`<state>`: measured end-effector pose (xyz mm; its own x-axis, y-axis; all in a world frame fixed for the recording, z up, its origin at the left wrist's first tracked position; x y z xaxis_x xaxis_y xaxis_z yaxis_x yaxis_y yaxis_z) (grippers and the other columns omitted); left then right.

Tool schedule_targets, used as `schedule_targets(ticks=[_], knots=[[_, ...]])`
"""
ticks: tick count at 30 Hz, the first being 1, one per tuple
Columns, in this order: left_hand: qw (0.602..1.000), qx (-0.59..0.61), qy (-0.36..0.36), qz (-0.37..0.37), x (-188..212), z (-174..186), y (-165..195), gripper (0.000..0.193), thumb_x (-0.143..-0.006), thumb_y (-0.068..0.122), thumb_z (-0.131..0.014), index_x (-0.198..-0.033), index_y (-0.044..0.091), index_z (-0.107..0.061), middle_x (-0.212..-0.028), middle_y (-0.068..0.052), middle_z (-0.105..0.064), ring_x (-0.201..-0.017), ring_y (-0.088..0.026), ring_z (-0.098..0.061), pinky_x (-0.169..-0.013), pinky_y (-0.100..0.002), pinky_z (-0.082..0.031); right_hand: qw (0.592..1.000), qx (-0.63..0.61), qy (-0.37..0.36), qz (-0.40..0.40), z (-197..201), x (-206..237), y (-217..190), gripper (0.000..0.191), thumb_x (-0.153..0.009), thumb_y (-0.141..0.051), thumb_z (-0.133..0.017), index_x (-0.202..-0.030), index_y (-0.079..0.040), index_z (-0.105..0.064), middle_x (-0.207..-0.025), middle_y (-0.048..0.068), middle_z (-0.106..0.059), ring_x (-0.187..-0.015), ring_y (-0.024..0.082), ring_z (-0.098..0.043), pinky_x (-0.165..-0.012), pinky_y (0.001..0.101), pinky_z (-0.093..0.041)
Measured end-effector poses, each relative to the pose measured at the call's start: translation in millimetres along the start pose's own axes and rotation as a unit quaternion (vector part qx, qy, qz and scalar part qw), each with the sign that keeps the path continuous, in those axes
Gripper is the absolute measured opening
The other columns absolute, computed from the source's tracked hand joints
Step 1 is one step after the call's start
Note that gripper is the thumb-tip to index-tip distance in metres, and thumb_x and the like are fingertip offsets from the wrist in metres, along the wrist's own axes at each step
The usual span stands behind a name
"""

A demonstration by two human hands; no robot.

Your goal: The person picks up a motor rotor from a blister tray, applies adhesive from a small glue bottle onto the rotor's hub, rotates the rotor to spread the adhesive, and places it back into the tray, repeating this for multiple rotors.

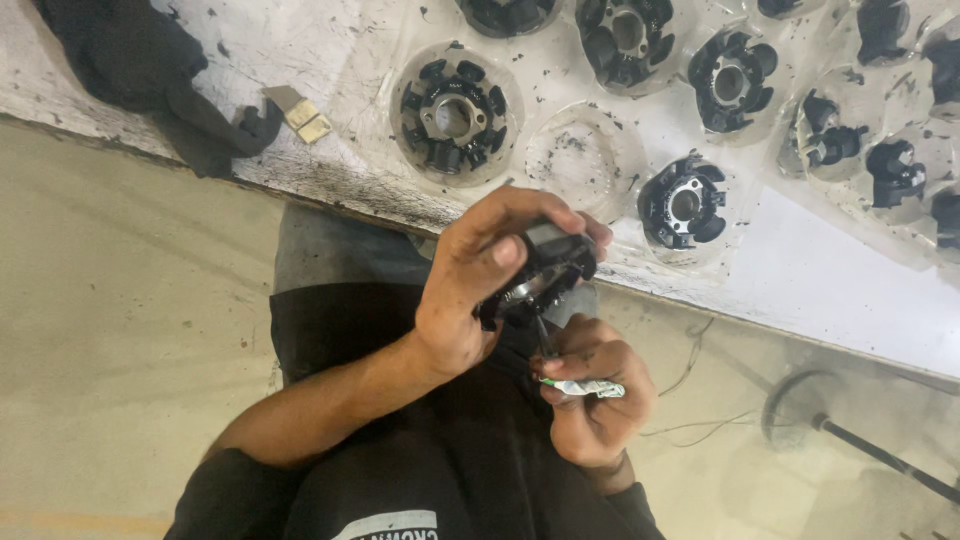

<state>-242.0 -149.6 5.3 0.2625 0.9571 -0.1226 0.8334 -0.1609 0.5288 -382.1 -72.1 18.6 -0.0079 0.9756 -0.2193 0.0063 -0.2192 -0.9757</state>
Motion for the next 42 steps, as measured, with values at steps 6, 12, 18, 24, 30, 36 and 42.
schedule_targets(ticks=[6, 12, 18, 24, 30, 36, 42], knots=[[0.968, 0.221, 0.097, 0.066, 8, -3, -17, 0.052, -0.108, 0.044, -0.051, -0.136, 0.0, -0.051, -0.13, -0.03, -0.062, -0.118, -0.043, -0.066, -0.1, -0.053, -0.058, 0.986, -0.009, 0.098, 0.135, 3, 3, 3, 0.01, -0.09, -0.001, -0.062, -0.098, -0.005, -0.057, -0.086, 0.011, -0.059, -0.074, 0.02, -0.06, -0.069, 0.031, -0.06], [0.944, 0.267, 0.143, 0.13, 14, -5, -28, 0.058, -0.109, 0.051, -0.045, -0.134, 0.0, -0.054, -0.127, -0.028, -0.063, -0.113, -0.044, -0.067, -0.098, -0.055, -0.057, 0.992, 0.024, 0.071, 0.103, 8, 11, 7, 0.011, -0.096, 0.0, -0.062, -0.099, -0.008, -0.055, -0.087, 0.013, -0.06, -0.073, 0.019, -0.064, -0.116, 0.0406, -0.046], [0.927, 0.3, 0.148, 0.166, 15, -6, -36, 0.061, -0.109, 0.055, -0.041, -0.132, 0.0, -0.055, -0.123, -0.027, -0.065, -0.11, -0.043, -0.068, -0.097, -0.054, -0.057, 0.991, 0.071, 0.101, 0.051, 18, 15, 11, 0.017, -0.079, 0.009, -0.061, -0.088, -0.005, -0.057, -0.082, 0.012, -0.059, -0.072, 0.017, -0.06, -0.105, 0.0318, -0.05], [0.919, 0.313, 0.157, 0.18, 15, -5, -41, 0.062, -0.109, 0.054, -0.041, -0.131, -0.001, -0.057, -0.122, -0.029, -0.066, -0.108, -0.044, -0.068, -0.096, -0.054, -0.057, 0.992, 0.079, 0.09, 0.049, 16, 12, 4, 0.02, -0.076, 0.009, -0.063, -0.087, -0.006, -0.056, -0.08, 0.013, -0.061, -0.072, 0.017, -0.06, -0.112, 0.0315, -0.045], [0.914, 0.299, 0.189, 0.199, 19, -3, -46, 0.061, -0.107, 0.053, -0.043, -0.128, -0.001, -0.059, -0.119, -0.03, -0.067, -0.105, -0.043, -0.069, -0.093, -0.054, -0.057, 0.996, 0.04, 0.075, 0.042, 18, 11, 2, 0.014, -0.083, 0.007, -0.063, -0.084, -0.006, -0.058, -0.07, 0.012, -0.061, -0.064, 0.017, -0.059, -0.105, 0.0301, -0.048], [0.903, 0.337, 0.171, 0.202, 17, -8, -46, 0.059, -0.106, 0.053, -0.044, -0.126, 0.0, -0.06, -0.119, -0.028, -0.067, -0.103, -0.042, -0.069, -0.093, -0.053, -0.058, 0.998, 0.026, 0.059, 0.007, 20, 7, -1, 0.008, -0.089, 0.003, -0.062, -0.085, -0.004, -0.061, -0.073, 0.014, -0.064, -0.069, 0.02, -0.064, -0.094, 0.0271, -0.05], [0.96, 0.229, 0.117, 0.111, 1, -2, -24, 0.059, -0.11, 0.052, -0.043, -0.131, -0.002, -0.057, -0.12, -0.026, -0.065, -0.108, -0.041, -0.071, -0.093, -0.05, -0.06, 0.986, -0.131, 0.085, -0.056, 20, 10, 3, 0.023, -0.095, -0.012, -0.077, -0.094, 0.001, -0.059, -0.085, 0.014, -0.059, -0.076, 0.02, -0.056, -0.077, 0.0327, -0.051]])
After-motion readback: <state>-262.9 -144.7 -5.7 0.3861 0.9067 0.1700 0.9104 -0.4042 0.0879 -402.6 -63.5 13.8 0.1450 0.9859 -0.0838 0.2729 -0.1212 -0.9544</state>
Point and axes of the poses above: each hand's wrist, its own x-axis away from the middle knuckle, its own z-axis out of the back of the hand, y = z × x, the point moved 6 cm from there along -x, towards the middle knuckle
